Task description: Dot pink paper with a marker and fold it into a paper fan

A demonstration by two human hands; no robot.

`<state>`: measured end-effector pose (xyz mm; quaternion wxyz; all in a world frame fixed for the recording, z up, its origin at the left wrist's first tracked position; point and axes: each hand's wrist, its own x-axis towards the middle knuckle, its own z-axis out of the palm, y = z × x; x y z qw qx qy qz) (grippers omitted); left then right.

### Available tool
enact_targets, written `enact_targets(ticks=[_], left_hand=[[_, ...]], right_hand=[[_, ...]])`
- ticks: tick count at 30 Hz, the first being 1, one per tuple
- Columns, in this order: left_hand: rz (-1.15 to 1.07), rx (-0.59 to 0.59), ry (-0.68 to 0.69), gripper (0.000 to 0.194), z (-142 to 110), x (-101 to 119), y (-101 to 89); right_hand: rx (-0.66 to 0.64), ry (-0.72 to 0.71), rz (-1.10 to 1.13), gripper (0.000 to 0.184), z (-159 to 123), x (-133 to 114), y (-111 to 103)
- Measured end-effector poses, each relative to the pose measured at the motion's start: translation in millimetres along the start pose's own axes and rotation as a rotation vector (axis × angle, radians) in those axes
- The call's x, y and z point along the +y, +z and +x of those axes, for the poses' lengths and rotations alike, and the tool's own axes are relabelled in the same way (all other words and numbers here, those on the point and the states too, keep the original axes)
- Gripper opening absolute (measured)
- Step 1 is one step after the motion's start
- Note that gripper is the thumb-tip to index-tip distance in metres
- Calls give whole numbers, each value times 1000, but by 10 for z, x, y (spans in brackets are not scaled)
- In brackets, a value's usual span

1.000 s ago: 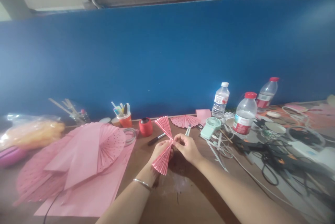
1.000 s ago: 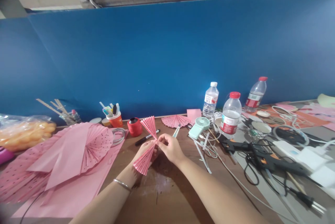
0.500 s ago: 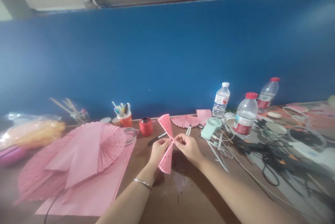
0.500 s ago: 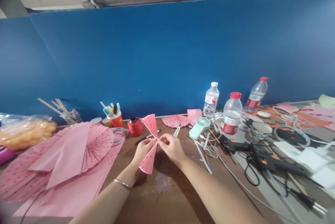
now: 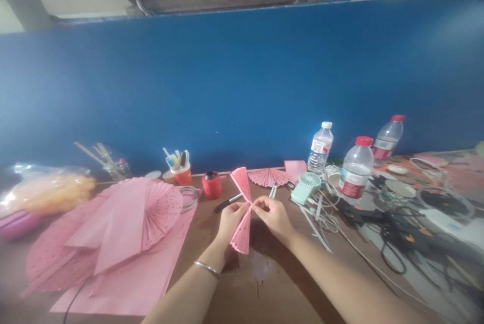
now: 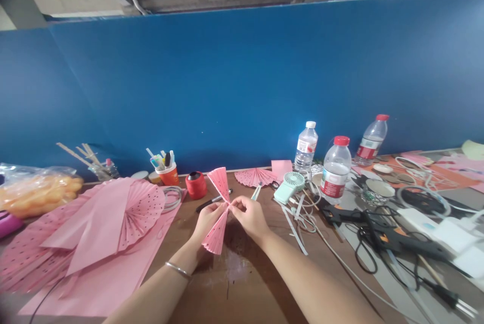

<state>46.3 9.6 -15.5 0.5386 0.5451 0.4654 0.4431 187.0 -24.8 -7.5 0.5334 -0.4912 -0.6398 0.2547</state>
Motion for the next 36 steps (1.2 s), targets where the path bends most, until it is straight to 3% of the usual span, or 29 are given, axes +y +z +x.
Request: enact_targets(ticks=[13, 21, 27, 36], left_hand=[[52, 26, 36, 35, -8, 7, 0], [118, 74, 102, 29, -62, 39, 27], [93, 71, 129, 27, -69, -17, 39], [-16, 72, 92, 24, -10, -61, 53]], right_hand=[[-58, -14, -22, 15, 25, 28, -20], [-126, -54, -195, 19, 62, 40, -69], [-82, -47, -238, 21, 63, 30, -52], [-128, -7, -96, 21, 79, 81, -39]])
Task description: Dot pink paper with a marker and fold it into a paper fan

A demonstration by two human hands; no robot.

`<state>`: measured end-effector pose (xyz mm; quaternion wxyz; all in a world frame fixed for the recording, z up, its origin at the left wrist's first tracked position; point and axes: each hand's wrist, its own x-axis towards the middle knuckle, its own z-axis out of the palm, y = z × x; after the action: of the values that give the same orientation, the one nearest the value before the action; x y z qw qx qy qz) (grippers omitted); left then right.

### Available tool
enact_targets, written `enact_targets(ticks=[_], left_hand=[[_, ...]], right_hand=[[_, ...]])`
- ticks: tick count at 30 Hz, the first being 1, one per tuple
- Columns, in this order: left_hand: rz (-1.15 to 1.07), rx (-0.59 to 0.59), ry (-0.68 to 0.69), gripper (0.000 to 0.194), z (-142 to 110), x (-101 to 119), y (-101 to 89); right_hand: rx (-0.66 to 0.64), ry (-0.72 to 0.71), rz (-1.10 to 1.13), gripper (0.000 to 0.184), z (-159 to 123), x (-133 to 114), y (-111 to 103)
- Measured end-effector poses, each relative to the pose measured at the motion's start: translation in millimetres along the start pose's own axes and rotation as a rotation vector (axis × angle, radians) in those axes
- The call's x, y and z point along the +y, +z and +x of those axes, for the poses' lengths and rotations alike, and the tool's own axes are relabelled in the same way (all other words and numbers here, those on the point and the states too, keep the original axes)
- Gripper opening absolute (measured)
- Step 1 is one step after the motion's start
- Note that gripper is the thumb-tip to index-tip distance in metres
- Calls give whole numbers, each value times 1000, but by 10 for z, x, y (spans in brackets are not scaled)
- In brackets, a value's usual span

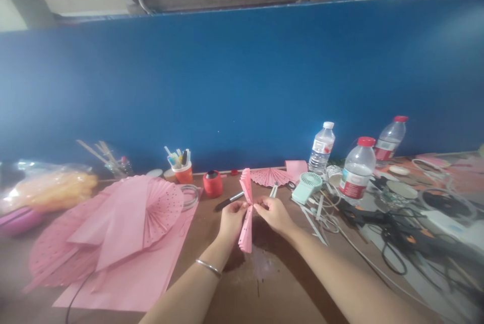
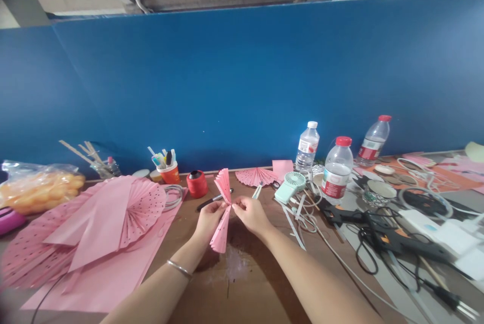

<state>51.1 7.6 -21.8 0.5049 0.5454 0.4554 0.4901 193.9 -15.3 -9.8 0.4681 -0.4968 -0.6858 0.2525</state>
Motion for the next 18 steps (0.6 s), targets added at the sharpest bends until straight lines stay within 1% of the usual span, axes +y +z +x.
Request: enact_targets(ticks=[9, 15, 18], left_hand=[[20, -42, -20, 31, -11, 43, -30], [10, -78, -41, 31, -22, 75, -31], [-6, -88, -50, 31, -22, 67, -31]], right_hand=[[-4, 41, 24, 19, -7, -51, -42], [11, -14, -68, 22, -25, -53, -45], [21, -37, -80, 22, -28, -41, -40]])
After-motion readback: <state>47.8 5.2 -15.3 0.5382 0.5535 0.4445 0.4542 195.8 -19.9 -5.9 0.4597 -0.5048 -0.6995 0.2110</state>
